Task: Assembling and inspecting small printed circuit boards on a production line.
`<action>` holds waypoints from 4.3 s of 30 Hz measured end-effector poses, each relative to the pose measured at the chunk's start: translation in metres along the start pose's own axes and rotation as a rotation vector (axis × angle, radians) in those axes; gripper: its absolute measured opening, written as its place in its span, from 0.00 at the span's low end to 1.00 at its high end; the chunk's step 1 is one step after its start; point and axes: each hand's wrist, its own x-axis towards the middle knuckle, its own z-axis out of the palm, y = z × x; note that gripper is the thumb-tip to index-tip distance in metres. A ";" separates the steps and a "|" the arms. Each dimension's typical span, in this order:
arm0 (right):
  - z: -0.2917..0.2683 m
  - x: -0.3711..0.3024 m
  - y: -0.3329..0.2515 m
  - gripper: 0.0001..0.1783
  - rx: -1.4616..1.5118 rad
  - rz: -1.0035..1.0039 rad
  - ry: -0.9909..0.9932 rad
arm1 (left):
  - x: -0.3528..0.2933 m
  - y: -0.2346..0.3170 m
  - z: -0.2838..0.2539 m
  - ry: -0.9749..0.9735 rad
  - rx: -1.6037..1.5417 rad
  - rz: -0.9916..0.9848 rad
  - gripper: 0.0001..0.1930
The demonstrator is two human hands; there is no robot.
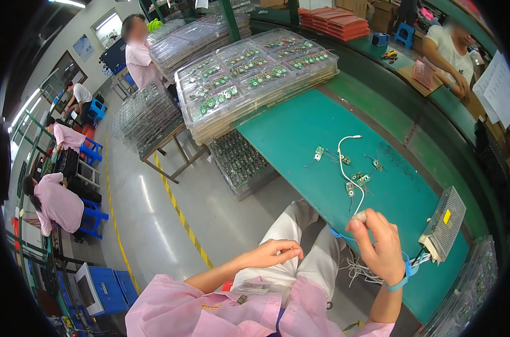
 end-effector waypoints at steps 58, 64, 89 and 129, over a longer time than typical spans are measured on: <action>0.025 0.016 0.087 0.05 0.377 0.251 0.247 | -0.005 -0.032 0.000 0.059 -0.070 -0.103 0.12; 0.025 0.012 0.128 0.05 0.289 0.440 0.292 | -0.009 -0.077 -0.010 0.108 -0.072 -0.115 0.11; 0.029 0.016 0.137 0.11 0.135 0.439 0.320 | -0.119 -0.309 0.024 0.094 0.063 -0.774 0.24; 0.033 -0.003 0.178 0.08 -1.133 0.239 0.022 | 0.075 -0.209 -0.020 0.798 -0.826 -0.674 0.17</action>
